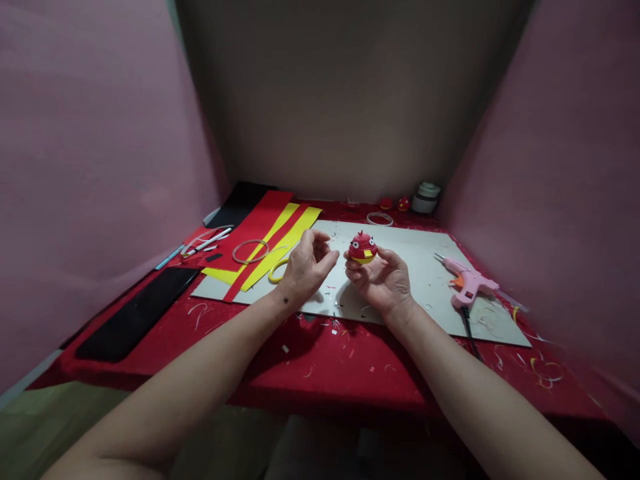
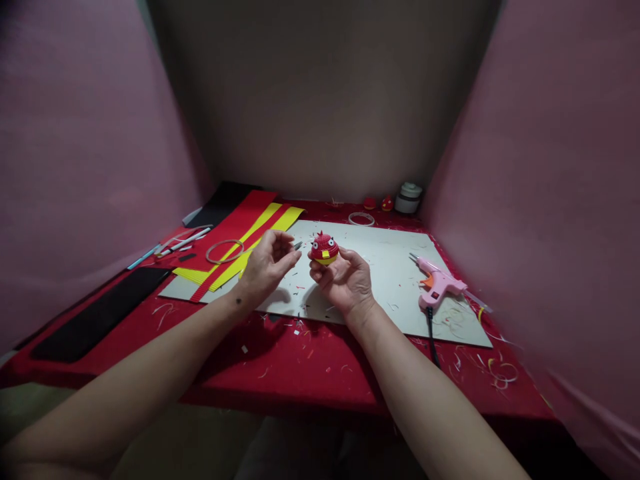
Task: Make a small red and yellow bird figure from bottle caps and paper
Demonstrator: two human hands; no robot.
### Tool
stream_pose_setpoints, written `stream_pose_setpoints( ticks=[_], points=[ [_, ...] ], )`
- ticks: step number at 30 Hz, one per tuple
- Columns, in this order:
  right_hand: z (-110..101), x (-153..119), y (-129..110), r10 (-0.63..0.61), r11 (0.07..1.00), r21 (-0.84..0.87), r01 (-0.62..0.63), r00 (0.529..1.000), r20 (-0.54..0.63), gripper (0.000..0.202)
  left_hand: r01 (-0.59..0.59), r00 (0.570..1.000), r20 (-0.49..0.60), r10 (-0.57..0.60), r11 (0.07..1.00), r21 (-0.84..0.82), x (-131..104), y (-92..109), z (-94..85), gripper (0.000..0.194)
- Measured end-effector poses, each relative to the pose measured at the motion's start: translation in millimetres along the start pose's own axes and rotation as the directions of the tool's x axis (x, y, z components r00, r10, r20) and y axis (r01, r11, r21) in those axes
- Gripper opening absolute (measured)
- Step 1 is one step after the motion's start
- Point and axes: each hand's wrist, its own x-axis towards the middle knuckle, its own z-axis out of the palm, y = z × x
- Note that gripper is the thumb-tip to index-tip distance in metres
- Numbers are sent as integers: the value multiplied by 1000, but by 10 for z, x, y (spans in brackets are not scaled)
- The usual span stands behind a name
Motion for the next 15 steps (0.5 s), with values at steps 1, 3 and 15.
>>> stream_pose_setpoints(
  ticks=[1,3,15],
  points=[
    [-1,2,2,1,1000,2,-1,1000,3,30,47,998,30,-46,998,-45,8,-5,5,26],
    [-9,7,7,4,1000,6,-4,1000,13,31,125,989,92,-116,986,-108,19,1,10,34],
    [-23,28,13,23,999,34,-25,999,35,34,114,982,175,-74,965,-234,11,21,41,46]
  ],
)
